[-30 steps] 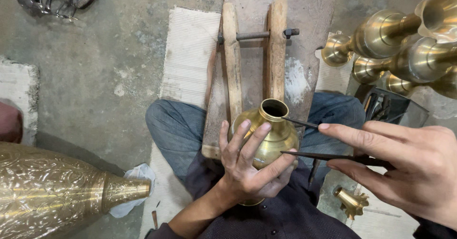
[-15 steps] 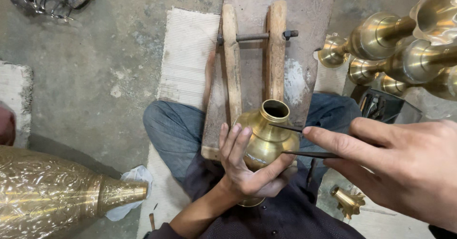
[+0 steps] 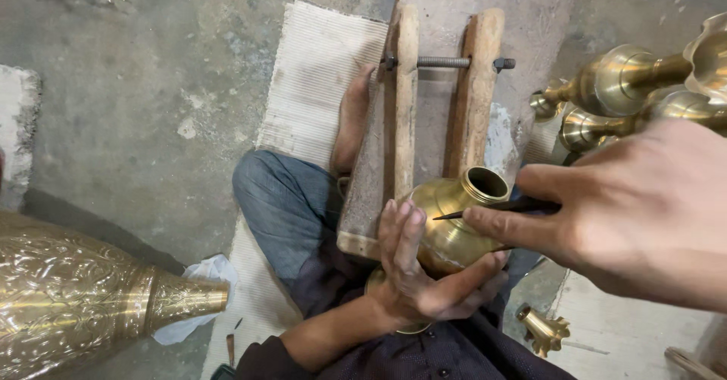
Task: The person sits on the workshop floor holding a brass vase against a wooden support. They rotate the vase, scribe guide lines around its body using a divider compass, and scrape and mark the brass surface with a pointed hand tool, repositioning the vase repeatedly to work different areas.
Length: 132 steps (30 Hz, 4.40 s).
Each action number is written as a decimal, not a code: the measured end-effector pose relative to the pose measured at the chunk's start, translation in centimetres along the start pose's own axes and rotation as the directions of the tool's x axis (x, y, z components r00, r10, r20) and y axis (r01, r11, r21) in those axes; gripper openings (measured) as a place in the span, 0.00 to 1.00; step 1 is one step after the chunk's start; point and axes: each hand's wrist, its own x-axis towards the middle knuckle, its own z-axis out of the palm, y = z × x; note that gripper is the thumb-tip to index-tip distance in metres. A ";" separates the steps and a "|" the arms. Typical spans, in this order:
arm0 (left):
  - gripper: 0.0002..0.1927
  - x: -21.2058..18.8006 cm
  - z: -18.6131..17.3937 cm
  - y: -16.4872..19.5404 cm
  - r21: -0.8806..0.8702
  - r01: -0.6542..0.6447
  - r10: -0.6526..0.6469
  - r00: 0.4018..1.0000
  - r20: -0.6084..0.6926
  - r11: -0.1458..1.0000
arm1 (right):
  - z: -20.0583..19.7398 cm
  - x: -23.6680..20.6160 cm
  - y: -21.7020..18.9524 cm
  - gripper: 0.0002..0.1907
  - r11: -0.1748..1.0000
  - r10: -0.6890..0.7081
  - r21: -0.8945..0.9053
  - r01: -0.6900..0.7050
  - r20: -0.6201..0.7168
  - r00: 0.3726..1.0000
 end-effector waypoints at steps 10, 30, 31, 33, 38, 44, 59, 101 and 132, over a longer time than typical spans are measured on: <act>0.23 -0.2 0.1 0.5 -0.069 0.035 -0.035 0.999 0.003 0.997 | -6.9 2.1 -0.1 0.28 0.997 -0.011 -0.064 0.031 0.292 0.956; 0.25 -0.4 -0.1 0.7 -0.041 0.043 -0.041 0.998 0.055 0.998 | -7.4 3.1 0.3 0.26 0.994 -0.075 -0.056 0.094 0.285 0.956; 0.25 -0.4 -0.2 0.8 -0.037 0.046 -0.044 0.998 0.051 0.998 | -7.3 3.1 0.4 0.25 0.993 -0.080 -0.063 0.102 0.283 0.956; 0.25 -0.3 -0.3 0.8 -0.050 0.056 -0.053 0.997 0.056 0.997 | -7.0 3.1 0.5 0.24 0.994 -0.081 -0.044 0.096 0.273 0.959; 0.25 -0.2 -0.4 0.6 -0.085 0.052 -0.047 0.997 0.063 0.995 | -7.0 3.0 0.5 0.27 0.999 -0.033 0.023 0.029 0.238 0.971; 0.25 -0.2 -0.4 0.6 -0.065 0.051 -0.048 0.997 0.056 0.997 | -7.6 2.8 0.3 0.31 0.998 0.027 0.047 -0.039 0.234 0.972; 0.26 -0.2 -0.6 0.4 -0.090 0.044 -0.036 0.996 0.086 0.995 | -7.1 2.6 0.1 0.27 0.999 0.039 0.003 -0.043 0.359 0.932; 0.47 1.8 -1.4 -3.2 -0.360 0.098 -0.067 0.993 0.098 0.928 | 2.3 -2.3 -2.1 0.26 0.981 -0.090 0.152 0.124 -0.213 0.973; 0.22 10.9 -8.2 -1.0 -0.325 0.209 -0.025 0.873 0.488 0.922 | 1.0 -2.5 -4.2 0.21 0.994 -0.110 -0.023 0.108 -0.218 0.970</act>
